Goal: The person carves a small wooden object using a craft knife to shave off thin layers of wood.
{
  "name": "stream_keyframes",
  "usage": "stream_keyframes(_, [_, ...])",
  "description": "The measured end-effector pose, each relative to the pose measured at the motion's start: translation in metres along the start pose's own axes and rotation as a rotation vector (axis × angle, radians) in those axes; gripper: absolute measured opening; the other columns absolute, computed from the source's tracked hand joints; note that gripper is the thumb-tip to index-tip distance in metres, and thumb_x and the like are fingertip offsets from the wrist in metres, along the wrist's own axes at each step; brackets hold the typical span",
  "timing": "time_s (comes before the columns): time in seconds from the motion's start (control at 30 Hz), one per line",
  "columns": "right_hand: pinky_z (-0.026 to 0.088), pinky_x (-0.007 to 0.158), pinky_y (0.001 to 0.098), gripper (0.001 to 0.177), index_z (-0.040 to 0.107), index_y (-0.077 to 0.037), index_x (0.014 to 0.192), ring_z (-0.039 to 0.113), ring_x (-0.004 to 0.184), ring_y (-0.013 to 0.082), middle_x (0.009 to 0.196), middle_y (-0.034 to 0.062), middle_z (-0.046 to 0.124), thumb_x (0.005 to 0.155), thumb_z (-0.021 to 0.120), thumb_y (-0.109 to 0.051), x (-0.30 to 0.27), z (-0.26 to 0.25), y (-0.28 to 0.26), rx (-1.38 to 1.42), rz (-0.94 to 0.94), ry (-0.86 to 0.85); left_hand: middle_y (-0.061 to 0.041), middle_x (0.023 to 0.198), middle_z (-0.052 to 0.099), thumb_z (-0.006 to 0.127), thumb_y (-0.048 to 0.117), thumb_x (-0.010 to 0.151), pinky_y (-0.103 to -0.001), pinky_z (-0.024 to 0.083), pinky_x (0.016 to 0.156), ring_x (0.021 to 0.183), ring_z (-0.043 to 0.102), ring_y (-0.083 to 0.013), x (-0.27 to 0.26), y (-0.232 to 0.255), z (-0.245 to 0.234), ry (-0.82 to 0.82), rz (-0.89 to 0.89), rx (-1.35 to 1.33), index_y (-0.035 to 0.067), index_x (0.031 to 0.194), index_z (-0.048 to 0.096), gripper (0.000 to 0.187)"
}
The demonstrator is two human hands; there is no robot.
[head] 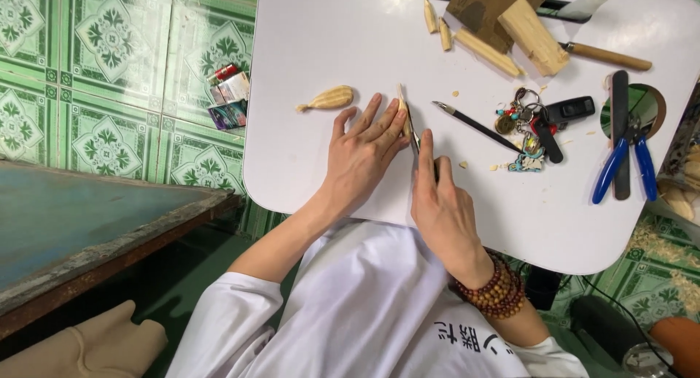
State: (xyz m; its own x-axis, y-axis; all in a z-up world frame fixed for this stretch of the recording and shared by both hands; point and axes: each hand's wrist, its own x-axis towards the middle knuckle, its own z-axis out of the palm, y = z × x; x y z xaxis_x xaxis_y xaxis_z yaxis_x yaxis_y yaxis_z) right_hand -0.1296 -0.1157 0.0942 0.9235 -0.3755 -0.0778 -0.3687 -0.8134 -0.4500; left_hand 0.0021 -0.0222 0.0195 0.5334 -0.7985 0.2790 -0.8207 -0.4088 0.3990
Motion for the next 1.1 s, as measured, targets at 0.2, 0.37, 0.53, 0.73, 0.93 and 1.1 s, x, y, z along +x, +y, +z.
stream_keyframes(0.2, [0.052, 0.038, 0.0491, 0.053, 0.028, 0.008, 0.155, 0.066, 0.063, 0.0519, 0.097, 0.0207, 0.057, 0.106, 0.040, -0.009, -0.005, 0.011, 0.013, 0.186, 0.082, 0.070, -0.009, 0.139, 0.067, 0.070, 0.036, 0.101, -0.051, 0.037, 0.113, 0.141, 0.052, -0.0262, -0.004, -0.002, 0.002, 0.028, -0.009, -0.072, 0.016, 0.134, 0.068, 0.039])
stream_keyframes(0.37, [0.054, 0.039, 0.0477, 0.054, 0.028, 0.007, 0.156, 0.068, 0.065, 0.0489, 0.094, 0.0186, 0.056, 0.106, 0.041, -0.008, -0.004, 0.006, 0.005, 0.167, 0.050, 0.070, -0.009, 0.138, 0.067, 0.071, 0.037, 0.100, -0.051, 0.037, 0.114, 0.141, 0.052, -0.0260, -0.004, -0.002, 0.004, 0.041, -0.011, -0.077, 0.017, 0.134, 0.068, 0.039])
stream_keyframes(0.53, [0.053, 0.037, 0.0464, 0.054, 0.028, 0.005, 0.156, 0.068, 0.062, 0.0471, 0.093, 0.0176, 0.056, 0.106, 0.042, -0.009, -0.001, 0.008, 0.004, 0.132, 0.014, 0.073, -0.009, 0.137, 0.068, 0.070, 0.037, 0.101, -0.051, 0.037, 0.113, 0.141, 0.053, -0.0262, -0.004, 0.000, 0.004, 0.058, -0.014, -0.071, 0.017, 0.133, 0.068, 0.038])
stream_keyframes(0.73, [0.055, 0.038, 0.0484, 0.052, 0.028, 0.007, 0.156, 0.068, 0.066, 0.0510, 0.094, 0.0189, 0.056, 0.107, 0.041, -0.007, -0.002, 0.010, 0.001, 0.155, 0.042, 0.056, -0.009, 0.137, 0.068, 0.071, 0.037, 0.100, -0.052, 0.038, 0.113, 0.140, 0.054, -0.0267, -0.005, -0.002, 0.007, 0.064, -0.015, -0.064, 0.016, 0.133, 0.069, 0.039])
stream_keyframes(0.93, [0.054, 0.036, 0.0476, 0.052, 0.028, 0.007, 0.155, 0.068, 0.062, 0.0498, 0.093, 0.0196, 0.056, 0.107, 0.040, -0.008, -0.001, 0.011, -0.001, 0.134, 0.032, 0.037, -0.009, 0.136, 0.069, 0.072, 0.036, 0.100, -0.051, 0.038, 0.112, 0.140, 0.054, -0.0267, -0.006, -0.003, 0.008, 0.077, -0.001, -0.051, 0.016, 0.133, 0.069, 0.039])
stream_keyframes(1.1, [0.054, 0.036, 0.0474, 0.051, 0.029, 0.007, 0.155, 0.068, 0.061, 0.0497, 0.093, 0.0183, 0.054, 0.107, 0.039, -0.006, 0.000, 0.010, -0.005, 0.048, 0.025, 0.028, -0.010, 0.135, 0.069, 0.072, 0.036, 0.099, -0.052, 0.038, 0.112, 0.139, 0.055, -0.0269, -0.006, -0.003, 0.009, 0.075, 0.001, -0.037, 0.016, 0.131, 0.070, 0.037])
